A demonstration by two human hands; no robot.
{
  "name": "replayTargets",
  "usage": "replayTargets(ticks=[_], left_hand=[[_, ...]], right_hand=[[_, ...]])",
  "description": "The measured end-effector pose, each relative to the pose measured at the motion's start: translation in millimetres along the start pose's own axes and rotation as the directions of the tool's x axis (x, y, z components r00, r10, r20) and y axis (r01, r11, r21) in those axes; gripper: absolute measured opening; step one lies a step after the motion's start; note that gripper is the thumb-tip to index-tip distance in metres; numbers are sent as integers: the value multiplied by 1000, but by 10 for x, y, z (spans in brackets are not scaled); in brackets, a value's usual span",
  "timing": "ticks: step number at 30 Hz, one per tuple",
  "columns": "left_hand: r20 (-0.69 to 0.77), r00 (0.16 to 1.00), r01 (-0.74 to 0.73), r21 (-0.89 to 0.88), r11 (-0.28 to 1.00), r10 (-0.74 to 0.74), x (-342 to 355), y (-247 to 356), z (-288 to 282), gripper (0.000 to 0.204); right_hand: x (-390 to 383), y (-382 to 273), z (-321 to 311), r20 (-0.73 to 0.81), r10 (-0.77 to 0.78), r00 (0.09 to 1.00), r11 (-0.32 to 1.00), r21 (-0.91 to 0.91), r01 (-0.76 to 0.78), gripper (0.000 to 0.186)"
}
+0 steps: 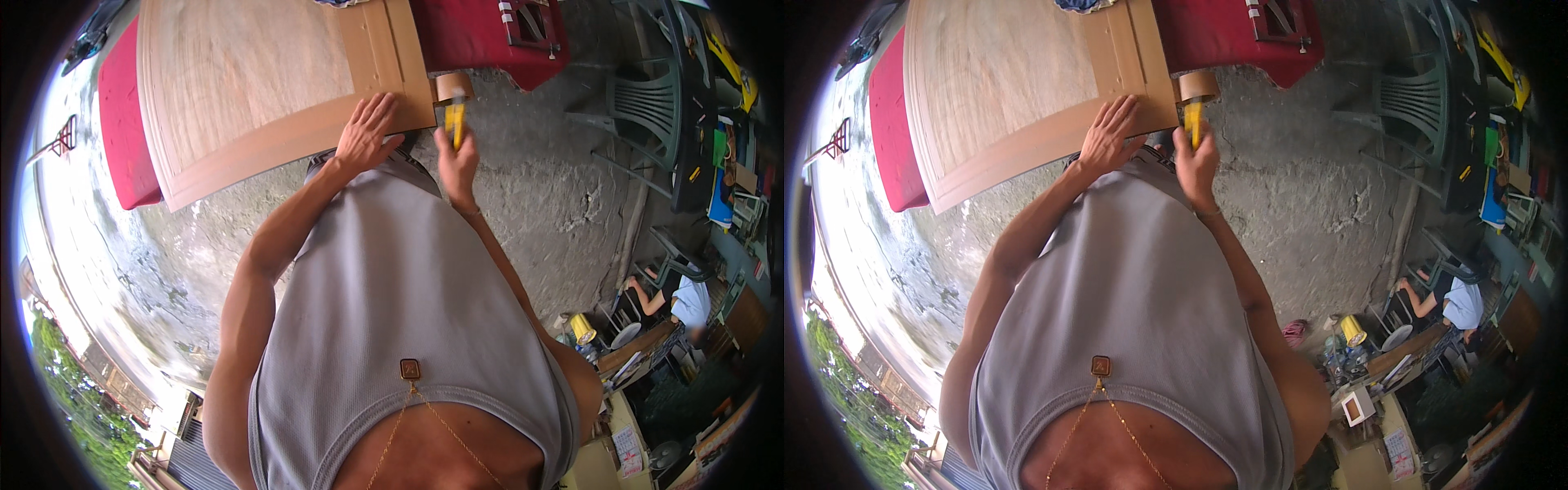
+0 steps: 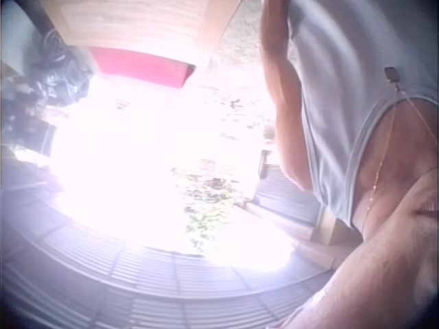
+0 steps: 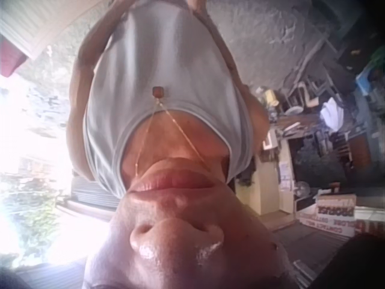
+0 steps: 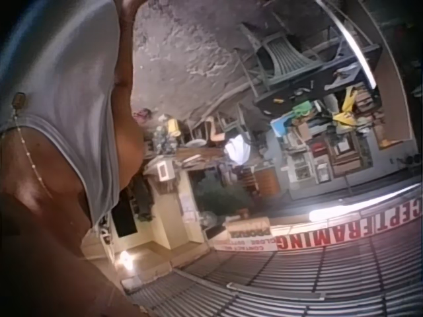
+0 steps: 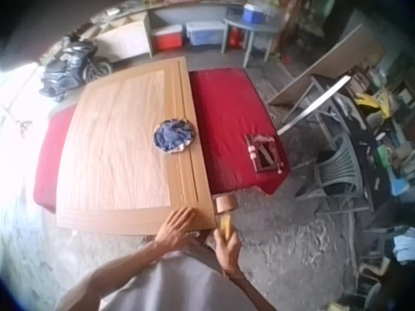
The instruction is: The person applies brown edge banding to the edges of a wooden board. They use a cloth to rub the surface, a utility knife to trim the banding, and a roll of tape to secure it. The board is flipped to work on different edges.
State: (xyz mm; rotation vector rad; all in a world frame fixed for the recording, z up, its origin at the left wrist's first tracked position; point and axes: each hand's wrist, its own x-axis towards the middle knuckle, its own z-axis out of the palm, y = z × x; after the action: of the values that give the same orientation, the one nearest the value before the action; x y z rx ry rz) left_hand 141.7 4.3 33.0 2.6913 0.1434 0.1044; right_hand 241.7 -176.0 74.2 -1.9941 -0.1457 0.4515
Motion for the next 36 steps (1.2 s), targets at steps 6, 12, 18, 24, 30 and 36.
replayTargets(ticks=[6, 12, 18, 24, 30, 36], left_hand=[[3, 999, 40, 126, 991, -40, 139, 96, 118, 71], [20, 998, 52, 194, 980, -57, 163, 140, 67, 72], [65, 994, 71, 242, 968, -89, 169, 155, 68, 68], [109, 992, 22, 332, 943, -61, 268, 108, -40, 54], [-50, 996, 93, 355, 930, -80, 444, -154, -79, 49], [102, 990, 58, 312, 948, -94, 210, 90, -79, 52]], right_hand=[[913, 240, 154, 1, 613, 790, 593, 661, -460, 36], [1418, 284, 47, -428, 398, 811, 646, 758, 83, 57], [1354, -646, -1113, -565, -78, 822, 841, 406, 359, 29], [1170, -366, -1152, -449, -48, 892, 884, 398, 247, 27], [1018, -236, -1102, -406, 63, 912, 864, 480, 154, 30], [1049, -78, -1113, -380, 71, 922, 880, 460, 121, 30]])
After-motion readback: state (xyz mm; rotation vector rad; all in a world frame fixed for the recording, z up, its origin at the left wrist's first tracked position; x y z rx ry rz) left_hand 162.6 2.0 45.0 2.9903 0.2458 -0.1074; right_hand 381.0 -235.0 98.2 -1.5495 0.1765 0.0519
